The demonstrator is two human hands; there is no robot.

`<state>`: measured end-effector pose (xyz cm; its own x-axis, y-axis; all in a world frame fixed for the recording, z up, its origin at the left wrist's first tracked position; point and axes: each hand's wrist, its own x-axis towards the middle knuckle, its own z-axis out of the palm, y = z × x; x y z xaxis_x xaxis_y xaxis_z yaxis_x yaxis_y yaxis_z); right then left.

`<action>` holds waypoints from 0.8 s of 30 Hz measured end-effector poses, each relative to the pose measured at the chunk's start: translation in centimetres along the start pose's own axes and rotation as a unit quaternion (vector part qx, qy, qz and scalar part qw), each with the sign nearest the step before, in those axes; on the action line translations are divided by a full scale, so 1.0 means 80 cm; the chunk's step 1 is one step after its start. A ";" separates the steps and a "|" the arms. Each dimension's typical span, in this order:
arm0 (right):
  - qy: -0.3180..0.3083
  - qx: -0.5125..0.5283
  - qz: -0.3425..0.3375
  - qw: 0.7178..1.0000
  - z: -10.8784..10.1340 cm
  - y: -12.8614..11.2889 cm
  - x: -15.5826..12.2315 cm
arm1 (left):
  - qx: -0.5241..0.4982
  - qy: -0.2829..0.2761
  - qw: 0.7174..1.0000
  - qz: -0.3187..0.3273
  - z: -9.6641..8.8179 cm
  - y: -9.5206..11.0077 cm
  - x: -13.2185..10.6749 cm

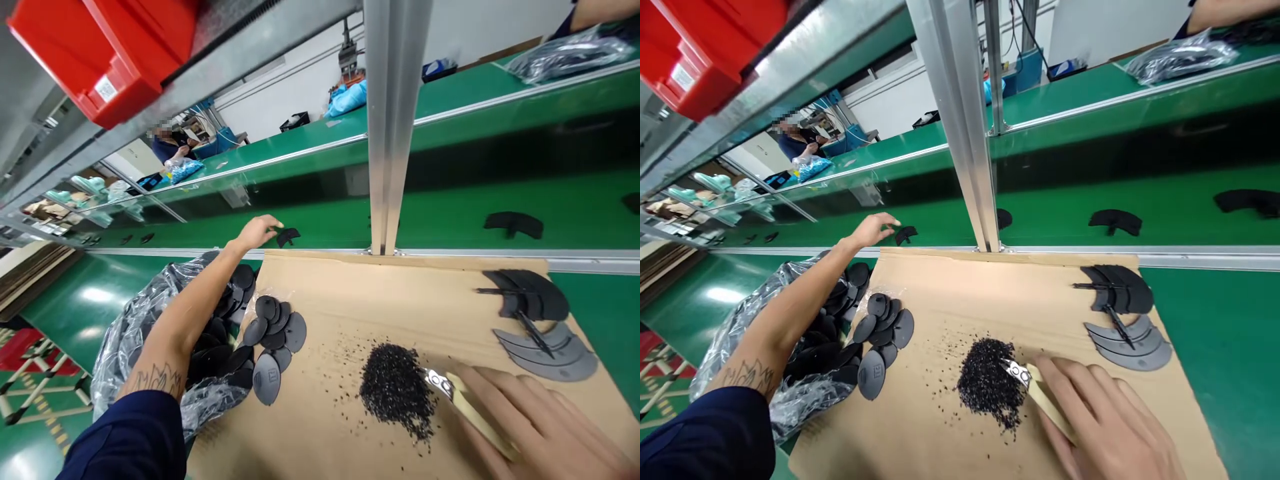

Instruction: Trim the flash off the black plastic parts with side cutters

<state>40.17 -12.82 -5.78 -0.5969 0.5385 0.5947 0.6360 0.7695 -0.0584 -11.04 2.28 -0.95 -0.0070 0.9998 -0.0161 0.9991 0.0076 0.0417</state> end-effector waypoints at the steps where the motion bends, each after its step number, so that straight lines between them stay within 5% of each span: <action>1: 0.000 0.002 -0.018 1.000 -0.002 -0.003 0.004 | -0.013 -0.012 0.999 0.030 0.002 0.012 0.002; 6: 0.002 0.073 0.004 0.997 -0.007 -0.021 0.012 | -0.062 0.013 0.993 0.103 -0.015 0.062 -0.005; 9: -0.002 0.219 0.077 0.973 -0.005 -0.036 0.010 | -0.110 0.066 0.983 0.135 -0.040 0.095 -0.035; 13: 0.007 0.395 0.243 0.886 -0.007 -0.061 0.015 | -0.200 0.066 0.953 0.216 -0.049 0.173 -0.125; 16: -0.018 0.499 0.320 0.805 -0.012 -0.071 0.021 | -0.400 0.009 0.854 0.333 -0.029 0.248 -0.206; 18: -0.065 0.558 0.341 0.754 -0.016 -0.073 0.024 | -0.454 -0.014 0.818 0.354 -0.012 0.286 -0.246; 21: -0.101 0.600 0.356 0.709 -0.021 -0.073 0.026 | -0.426 -0.016 0.840 0.337 0.006 0.300 -0.273; 24: -0.088 0.599 0.385 0.697 -0.023 -0.073 0.025 | -0.216 0.008 0.940 0.265 0.011 0.262 -0.273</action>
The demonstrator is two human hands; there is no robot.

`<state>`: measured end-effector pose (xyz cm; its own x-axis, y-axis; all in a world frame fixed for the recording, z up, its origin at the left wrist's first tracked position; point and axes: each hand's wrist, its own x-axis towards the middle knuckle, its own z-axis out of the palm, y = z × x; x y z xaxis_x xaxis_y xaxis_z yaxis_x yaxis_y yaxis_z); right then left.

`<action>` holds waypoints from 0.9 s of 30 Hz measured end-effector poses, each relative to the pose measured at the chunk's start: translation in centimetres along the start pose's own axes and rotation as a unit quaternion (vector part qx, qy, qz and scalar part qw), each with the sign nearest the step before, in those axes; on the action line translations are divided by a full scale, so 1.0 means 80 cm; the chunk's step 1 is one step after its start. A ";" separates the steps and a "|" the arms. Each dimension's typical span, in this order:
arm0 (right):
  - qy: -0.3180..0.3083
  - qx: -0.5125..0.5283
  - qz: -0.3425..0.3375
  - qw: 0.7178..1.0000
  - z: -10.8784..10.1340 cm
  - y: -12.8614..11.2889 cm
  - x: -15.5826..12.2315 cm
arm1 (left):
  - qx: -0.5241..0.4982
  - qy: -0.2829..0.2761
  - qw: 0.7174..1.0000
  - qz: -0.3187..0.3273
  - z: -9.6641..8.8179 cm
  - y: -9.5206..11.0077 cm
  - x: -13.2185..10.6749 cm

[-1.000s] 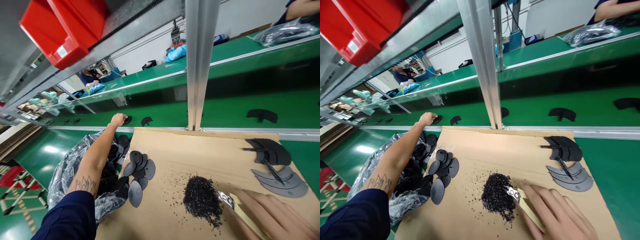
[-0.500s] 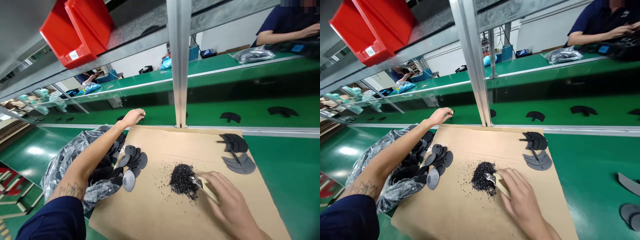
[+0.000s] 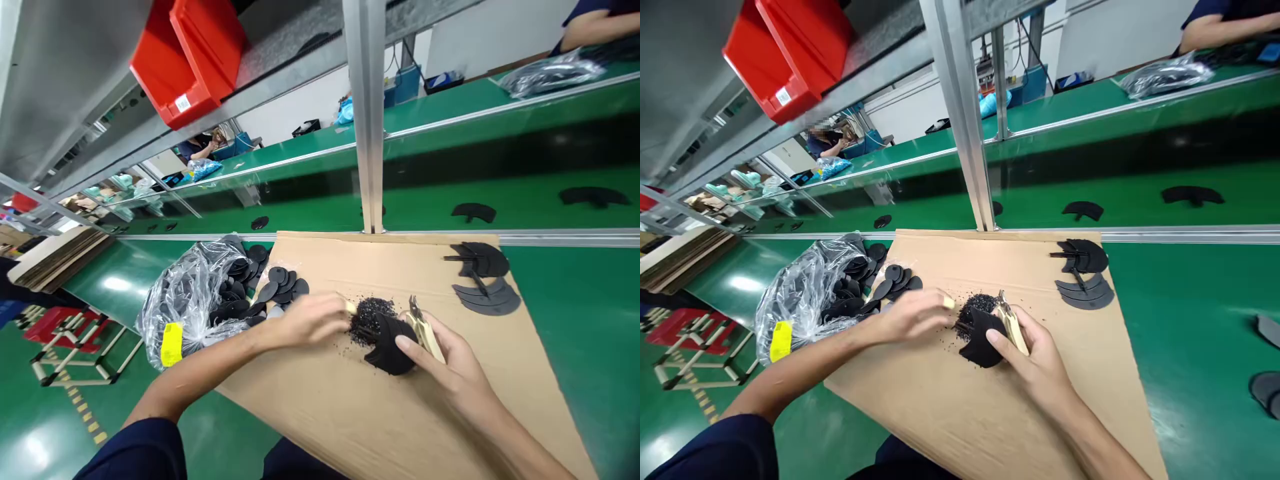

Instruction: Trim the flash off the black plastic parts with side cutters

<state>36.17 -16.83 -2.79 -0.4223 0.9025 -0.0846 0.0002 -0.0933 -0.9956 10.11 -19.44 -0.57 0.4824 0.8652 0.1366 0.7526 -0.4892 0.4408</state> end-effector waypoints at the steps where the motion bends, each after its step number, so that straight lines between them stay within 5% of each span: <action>1: 0.010 0.004 0.006 1.000 0.000 0.001 0.000 | 0.098 -0.004 0.994 -0.056 -0.008 -0.015 -0.007; 5: 0.014 0.034 0.032 0.999 0.000 0.010 0.003 | 0.199 -0.014 0.968 -0.151 -0.030 -0.070 -0.030; 9: 0.015 0.061 0.034 0.997 0.001 0.013 0.005 | 0.189 -0.012 0.968 -0.162 -0.030 -0.085 -0.038; 12: -0.003 0.077 0.020 0.997 0.003 0.007 0.001 | 0.148 0.015 0.979 -0.140 -0.027 -0.063 -0.032; 15: -0.033 0.092 0.026 0.995 0.004 -0.003 -0.006 | -0.011 0.081 0.994 -0.074 -0.014 -0.018 -0.019; 20: -0.075 0.135 0.039 0.987 0.007 -0.012 -0.014 | -0.332 0.119 0.936 0.003 0.037 0.057 0.005; 27: -0.054 0.127 0.003 0.991 0.009 -0.009 -0.017 | -0.322 0.175 0.931 -0.012 0.073 0.079 0.012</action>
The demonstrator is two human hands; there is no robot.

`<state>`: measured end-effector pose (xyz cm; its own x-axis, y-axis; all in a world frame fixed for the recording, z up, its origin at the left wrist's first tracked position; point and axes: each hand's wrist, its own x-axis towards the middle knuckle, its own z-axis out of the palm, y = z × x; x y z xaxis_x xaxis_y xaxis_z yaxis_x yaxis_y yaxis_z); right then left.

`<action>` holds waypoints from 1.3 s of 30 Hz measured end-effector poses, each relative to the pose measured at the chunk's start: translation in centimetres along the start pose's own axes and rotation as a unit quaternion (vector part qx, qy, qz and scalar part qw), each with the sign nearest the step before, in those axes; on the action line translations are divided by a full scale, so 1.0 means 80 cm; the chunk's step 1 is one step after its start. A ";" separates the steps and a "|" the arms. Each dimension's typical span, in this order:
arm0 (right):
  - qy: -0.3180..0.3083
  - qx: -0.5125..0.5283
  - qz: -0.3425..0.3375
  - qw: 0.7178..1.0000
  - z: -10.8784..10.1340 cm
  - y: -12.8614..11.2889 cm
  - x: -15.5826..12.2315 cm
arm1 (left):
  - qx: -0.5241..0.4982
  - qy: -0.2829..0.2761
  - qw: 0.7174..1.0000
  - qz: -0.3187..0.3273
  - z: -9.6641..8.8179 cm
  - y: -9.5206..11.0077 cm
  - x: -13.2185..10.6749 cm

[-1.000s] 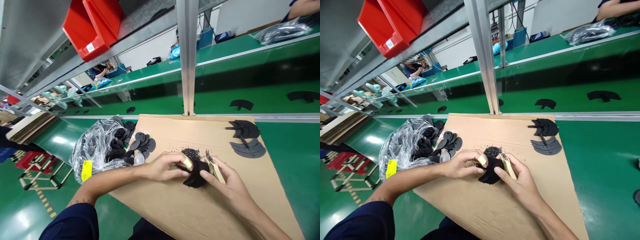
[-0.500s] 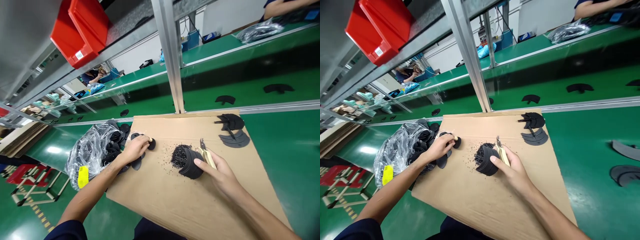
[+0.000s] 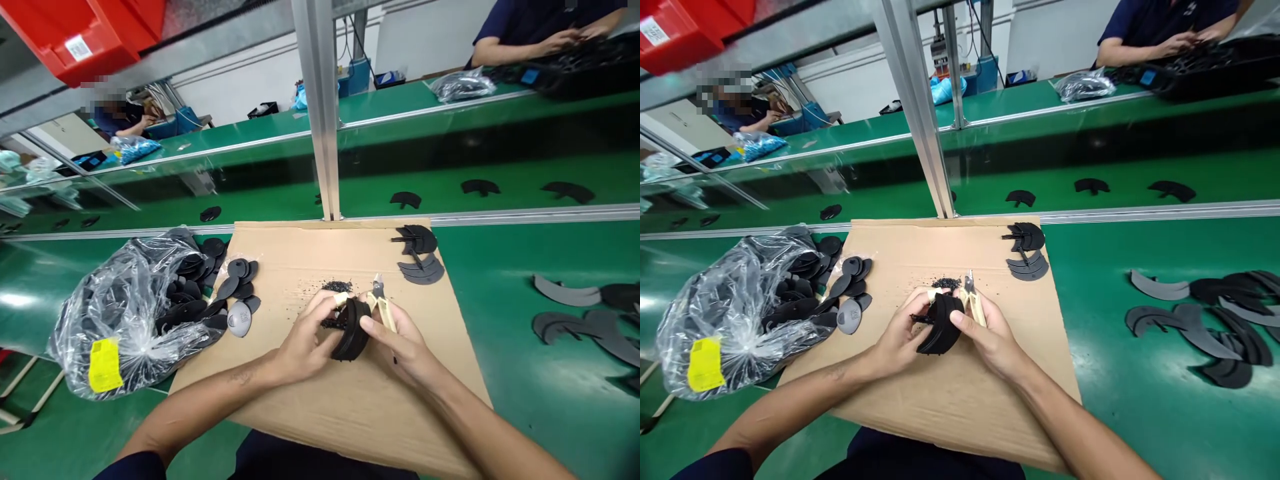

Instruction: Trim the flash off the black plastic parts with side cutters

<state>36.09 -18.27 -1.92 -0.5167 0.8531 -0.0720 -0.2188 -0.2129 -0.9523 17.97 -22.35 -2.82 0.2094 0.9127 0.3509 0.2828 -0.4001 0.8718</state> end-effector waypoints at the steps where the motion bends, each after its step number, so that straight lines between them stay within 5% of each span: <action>1: 0.002 -0.011 -0.004 1.000 0.000 0.002 0.000 | 0.000 0.023 1.000 -0.002 -0.002 -0.003 0.002; 7: 0.104 -0.097 -0.069 0.987 -0.004 0.003 0.003 | -0.093 0.165 0.981 -0.053 -0.034 -0.012 0.011; 13: 0.117 -0.171 -0.073 0.976 0.001 -0.001 0.002 | -0.033 0.071 0.995 -0.066 -0.036 -0.016 -0.002; 25: 0.092 -0.171 -0.042 0.980 0.009 0.013 -0.001 | 0.133 0.120 0.982 0.055 -0.021 -0.019 -0.010; 30: 0.093 -0.181 -0.042 0.978 0.013 0.013 -0.002 | 0.098 0.113 0.989 0.019 -0.021 -0.021 -0.013; 36: 0.095 -0.225 -0.079 0.967 0.016 0.014 -0.005 | -0.061 0.069 0.993 -0.074 -0.015 -0.025 -0.016; 39: 0.095 -0.259 -0.091 0.957 0.013 0.014 -0.004 | -0.030 0.066 0.996 -0.056 -0.018 -0.026 -0.017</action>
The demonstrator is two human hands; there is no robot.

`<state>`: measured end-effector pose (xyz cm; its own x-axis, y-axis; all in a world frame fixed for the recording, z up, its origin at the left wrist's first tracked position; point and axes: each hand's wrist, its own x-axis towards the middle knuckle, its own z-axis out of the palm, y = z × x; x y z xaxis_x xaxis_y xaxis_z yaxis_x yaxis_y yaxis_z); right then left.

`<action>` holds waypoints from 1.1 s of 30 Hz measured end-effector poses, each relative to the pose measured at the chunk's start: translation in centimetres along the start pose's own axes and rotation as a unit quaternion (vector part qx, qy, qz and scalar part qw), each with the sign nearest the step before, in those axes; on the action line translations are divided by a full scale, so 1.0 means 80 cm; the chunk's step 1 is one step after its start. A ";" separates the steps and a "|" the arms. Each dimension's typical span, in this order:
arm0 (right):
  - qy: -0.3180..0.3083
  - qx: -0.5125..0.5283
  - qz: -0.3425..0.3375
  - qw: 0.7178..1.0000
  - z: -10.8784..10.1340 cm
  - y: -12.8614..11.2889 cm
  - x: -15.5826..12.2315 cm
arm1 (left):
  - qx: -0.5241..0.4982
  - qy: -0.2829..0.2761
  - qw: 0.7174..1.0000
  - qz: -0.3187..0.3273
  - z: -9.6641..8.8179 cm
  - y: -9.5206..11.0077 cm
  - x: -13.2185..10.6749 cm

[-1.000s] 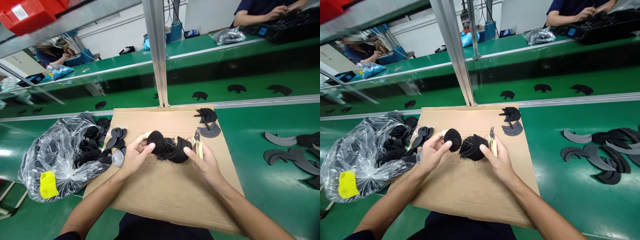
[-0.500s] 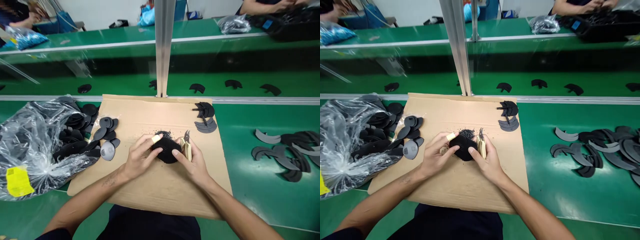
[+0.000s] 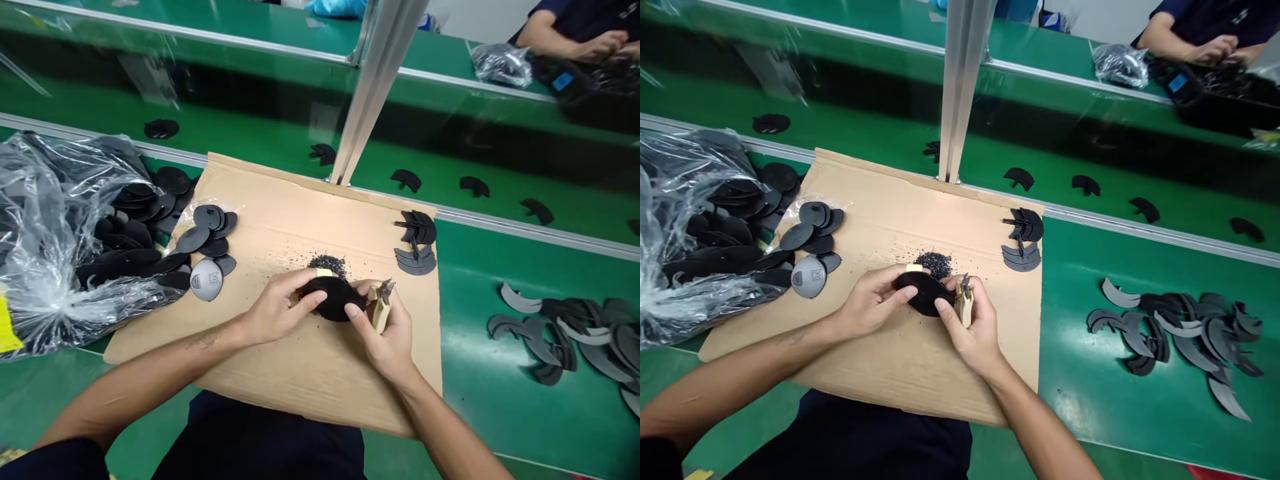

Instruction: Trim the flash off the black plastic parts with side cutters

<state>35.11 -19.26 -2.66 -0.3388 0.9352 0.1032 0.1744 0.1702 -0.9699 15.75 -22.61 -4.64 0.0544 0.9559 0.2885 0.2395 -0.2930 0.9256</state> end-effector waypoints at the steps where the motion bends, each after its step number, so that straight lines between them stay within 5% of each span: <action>1: 0.001 -0.015 -0.005 1.000 -0.001 0.000 0.001 | 0.030 -0.004 0.999 0.024 -0.001 0.000 0.000; 5: -0.023 -0.059 -0.041 0.997 -0.004 -0.001 0.004 | 0.103 -0.028 0.988 0.115 -0.003 0.000 -0.003; 10: -0.052 -0.052 -0.119 0.990 -0.003 0.002 0.000 | 0.041 -0.007 0.997 0.067 -0.001 0.002 -0.002; 16: -0.070 -0.068 -0.186 0.978 -0.003 0.014 -0.001 | 0.055 0.009 0.986 0.159 -0.004 0.007 0.003; 24: -0.067 -0.078 -0.233 0.967 0.000 0.013 0.004 | 0.067 0.008 0.972 0.224 -0.009 0.007 0.006; 33: -0.076 -0.074 -0.230 0.967 -0.001 0.012 0.006 | 0.073 0.035 0.971 0.224 -0.007 0.006 -0.001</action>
<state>35.21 -18.63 -3.54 -0.5430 0.6948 0.4716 0.0999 0.6111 -0.7853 15.33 -22.83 -4.08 0.1189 0.7282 0.6750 0.3417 -0.6683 0.6608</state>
